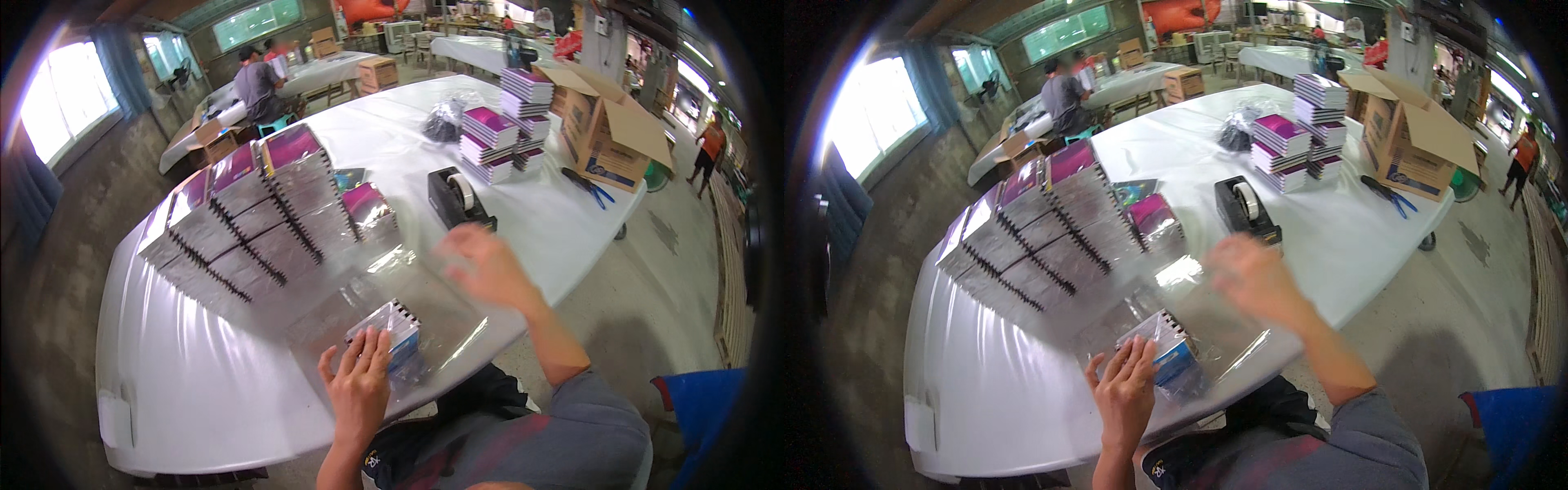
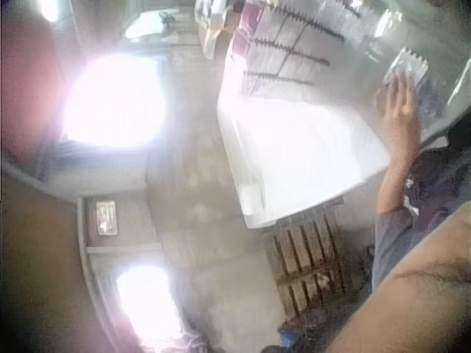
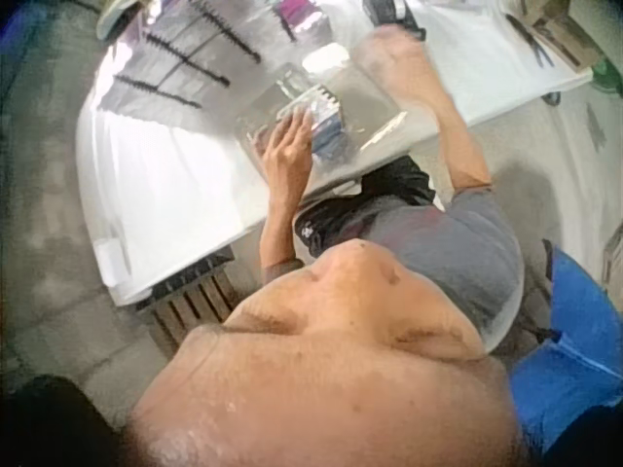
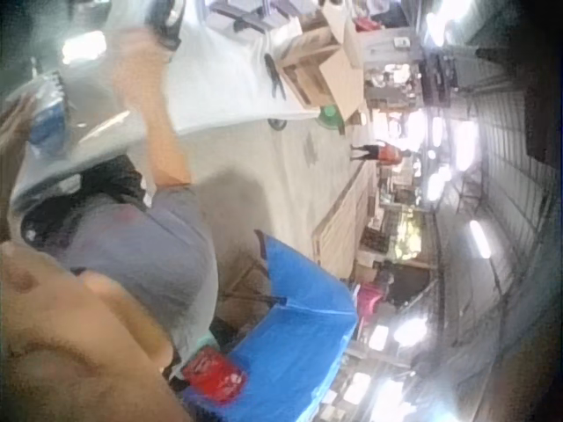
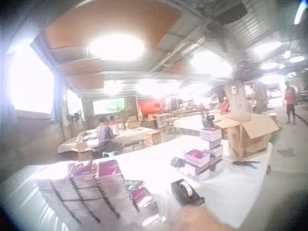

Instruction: The person wraps spiral-bound notebooks in clear plastic sleeves and seals them with a tape dispenser. They handle notebooks one at a time, place them in sleeves, and apply tape to close the packaging.

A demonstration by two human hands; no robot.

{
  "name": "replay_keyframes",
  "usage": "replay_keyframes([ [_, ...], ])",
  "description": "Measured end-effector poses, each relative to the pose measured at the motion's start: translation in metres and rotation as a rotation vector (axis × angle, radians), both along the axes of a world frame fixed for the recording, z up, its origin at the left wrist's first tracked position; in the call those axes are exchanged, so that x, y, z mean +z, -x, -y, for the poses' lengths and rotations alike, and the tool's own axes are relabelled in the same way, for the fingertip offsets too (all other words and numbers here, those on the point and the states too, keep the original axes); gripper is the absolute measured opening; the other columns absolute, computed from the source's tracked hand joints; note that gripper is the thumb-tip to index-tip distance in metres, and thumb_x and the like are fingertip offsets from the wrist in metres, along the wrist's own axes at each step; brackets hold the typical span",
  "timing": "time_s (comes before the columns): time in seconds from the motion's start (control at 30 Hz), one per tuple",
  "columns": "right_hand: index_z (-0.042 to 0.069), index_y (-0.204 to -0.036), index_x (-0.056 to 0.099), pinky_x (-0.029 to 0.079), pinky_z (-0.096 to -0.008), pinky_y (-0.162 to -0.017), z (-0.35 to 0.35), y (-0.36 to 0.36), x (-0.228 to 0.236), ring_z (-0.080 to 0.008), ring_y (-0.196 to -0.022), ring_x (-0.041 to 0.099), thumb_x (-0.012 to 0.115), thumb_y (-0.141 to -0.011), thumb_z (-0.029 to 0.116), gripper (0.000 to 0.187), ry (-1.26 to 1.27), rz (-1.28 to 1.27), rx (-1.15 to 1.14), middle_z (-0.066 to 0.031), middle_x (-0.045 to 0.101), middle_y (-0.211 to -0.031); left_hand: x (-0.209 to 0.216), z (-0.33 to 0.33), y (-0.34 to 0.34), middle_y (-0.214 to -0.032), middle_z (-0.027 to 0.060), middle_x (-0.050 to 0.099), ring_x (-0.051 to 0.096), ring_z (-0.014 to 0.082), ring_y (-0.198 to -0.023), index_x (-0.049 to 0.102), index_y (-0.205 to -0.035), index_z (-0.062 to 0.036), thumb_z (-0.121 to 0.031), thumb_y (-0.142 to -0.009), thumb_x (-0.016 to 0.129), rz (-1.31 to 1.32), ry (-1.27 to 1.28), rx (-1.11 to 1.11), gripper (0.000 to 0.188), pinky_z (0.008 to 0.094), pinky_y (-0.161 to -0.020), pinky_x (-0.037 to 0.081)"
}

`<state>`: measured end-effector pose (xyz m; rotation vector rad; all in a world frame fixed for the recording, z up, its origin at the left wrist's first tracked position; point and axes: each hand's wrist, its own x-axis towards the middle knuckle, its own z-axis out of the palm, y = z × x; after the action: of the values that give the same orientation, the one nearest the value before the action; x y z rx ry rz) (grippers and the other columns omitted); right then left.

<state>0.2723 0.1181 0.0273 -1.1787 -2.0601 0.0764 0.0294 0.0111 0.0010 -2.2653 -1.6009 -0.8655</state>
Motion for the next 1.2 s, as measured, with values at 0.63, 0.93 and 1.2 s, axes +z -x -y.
replay_keyframes([
  [0.63, 0.007, -0.086, 0.069, 0.030, -0.0327, -0.090, -0.100, -0.102, -0.088, -0.0161, -0.096, 0.049, 0.064, -0.083, 0.035, 0.028, 0.792, -1.280, -0.036, -0.0011, 0.062, -0.087, 0.001, 0.000, -0.001, -0.110, 0.0060, 0.068, 0.062, 0.0175, -0.105, 0.065, -0.108, -0.0131, -0.014, -0.079, 0.068, 0.013, -0.029, -0.024, 0.030, 0.0394, -0.091, 0.034],
  [0.93, 0.005, -0.082, 0.072, 0.026, -0.0448, -0.102, -0.069, -0.118, -0.109, -0.0166, -0.124, 0.038, 0.067, -0.081, 0.021, 0.017, 0.733, -0.965, 0.016, -0.0046, 0.052, -0.129, 0.000, 0.000, -0.003, -0.110, 0.0060, 0.067, 0.062, 0.0172, -0.106, 0.065, -0.108, -0.0128, -0.014, -0.079, 0.068, 0.018, -0.029, -0.008, 0.029, 0.0378, -0.091, 0.034],
  [1.2, 0.007, -0.085, 0.072, 0.045, -0.0303, -0.077, -0.007, -0.086, -0.045, -0.0174, -0.068, 0.058, 0.062, -0.086, 0.014, 0.012, 0.222, -0.136, -0.547, -0.0061, 0.066, -0.083, 0.005, 0.005, -0.002, -0.113, 0.0045, 0.063, 0.060, 0.0199, -0.107, 0.065, -0.112, -0.0119, -0.009, -0.077, 0.068, 0.076, 0.015, -0.004, 0.036, 0.0340, -0.082, 0.042],
])
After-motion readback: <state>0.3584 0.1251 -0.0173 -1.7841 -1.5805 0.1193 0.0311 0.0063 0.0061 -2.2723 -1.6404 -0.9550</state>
